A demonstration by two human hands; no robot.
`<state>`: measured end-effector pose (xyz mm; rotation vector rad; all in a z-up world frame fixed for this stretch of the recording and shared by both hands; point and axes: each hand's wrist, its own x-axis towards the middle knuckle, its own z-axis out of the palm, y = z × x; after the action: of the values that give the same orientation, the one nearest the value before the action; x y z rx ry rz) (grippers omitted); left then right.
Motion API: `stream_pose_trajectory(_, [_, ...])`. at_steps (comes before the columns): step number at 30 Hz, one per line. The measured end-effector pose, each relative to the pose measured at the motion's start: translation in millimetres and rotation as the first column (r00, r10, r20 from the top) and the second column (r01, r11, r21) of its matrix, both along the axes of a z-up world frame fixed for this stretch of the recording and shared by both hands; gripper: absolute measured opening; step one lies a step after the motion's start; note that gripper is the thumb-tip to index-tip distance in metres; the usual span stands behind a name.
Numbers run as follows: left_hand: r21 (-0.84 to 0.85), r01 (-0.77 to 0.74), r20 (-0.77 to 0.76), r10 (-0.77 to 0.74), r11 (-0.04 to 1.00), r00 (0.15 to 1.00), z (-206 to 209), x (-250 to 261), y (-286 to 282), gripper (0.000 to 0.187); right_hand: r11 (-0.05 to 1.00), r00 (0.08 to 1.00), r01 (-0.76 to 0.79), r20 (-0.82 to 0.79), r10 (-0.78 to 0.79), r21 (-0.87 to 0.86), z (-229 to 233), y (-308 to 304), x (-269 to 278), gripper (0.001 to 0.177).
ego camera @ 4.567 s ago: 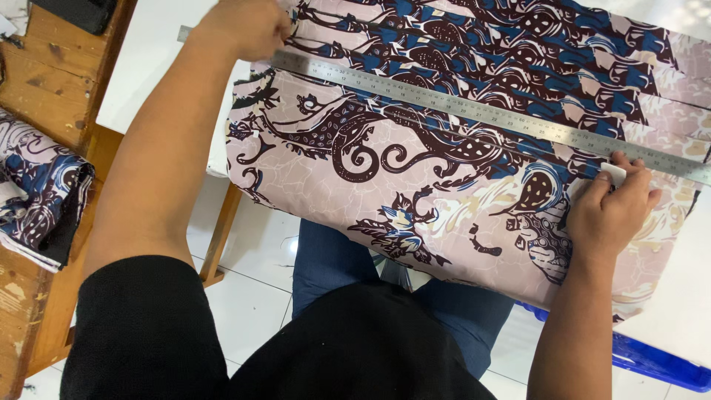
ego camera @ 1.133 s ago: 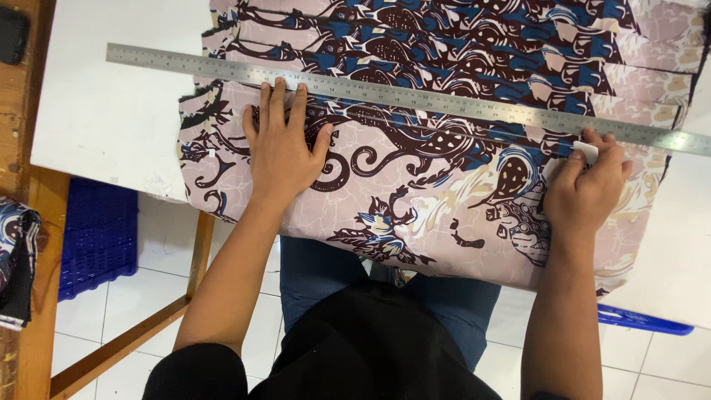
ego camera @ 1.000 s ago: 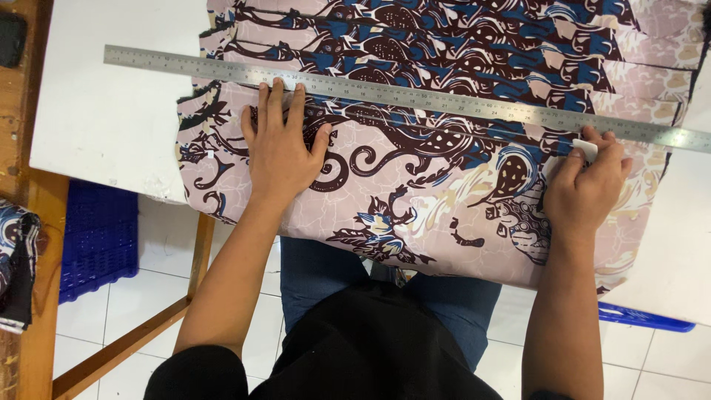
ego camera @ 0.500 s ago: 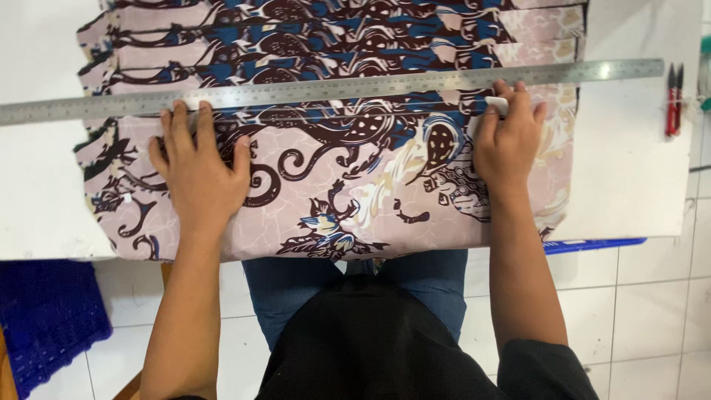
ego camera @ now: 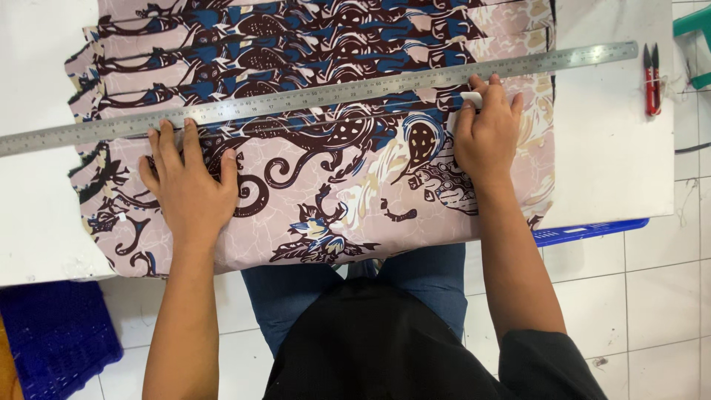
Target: The person aligns a stack of patterned fabric on a table, then uses a metal ruler and a white marker to draw straight lines across the fabric layers. The person repeatedly repositions the ruler and marks the fabric in a repetitive manner.
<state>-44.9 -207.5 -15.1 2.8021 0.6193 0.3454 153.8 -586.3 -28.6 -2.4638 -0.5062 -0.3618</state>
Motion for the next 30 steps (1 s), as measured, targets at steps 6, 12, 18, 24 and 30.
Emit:
stream_pose_trajectory(6, [-0.009, -0.005, -0.001, 0.005, 1.000, 1.000, 0, 0, 0, 0.070, 1.000, 1.000, 0.009, -0.014, -0.009, 0.012, 0, 0, 1, 0.024])
stream_pose_trajectory(12, [-0.015, -0.010, -0.012, 0.010, 1.000, 1.000, 0, 1, -1, 0.071, 1.000, 1.000, 0.000, 0.007, 0.000, 0.009, -2, -1, 3, 0.025])
stream_pose_trajectory(18, [-0.009, -0.005, 0.000, 0.005, 1.000, 1.000, 0, 2, -1, 0.071, 1.000, 1.000, 0.001, 0.002, -0.001, 0.021, -5, -4, 5, 0.027])
stream_pose_trajectory(24, [-0.006, -0.006, 0.029, 0.006, 1.000, 1.000, -4, 0, 2, 0.070, 1.000, 0.999, -0.009, 0.035, 0.008, 0.016, -8, -4, 6, 0.025])
stream_pose_trajectory(30, [0.018, -0.008, 0.048, 0.008, 1.000, 0.999, -6, 0, 2, 0.069, 1.000, 0.998, -0.025, 0.058, 0.024, 0.007, -15, -8, 8, 0.024])
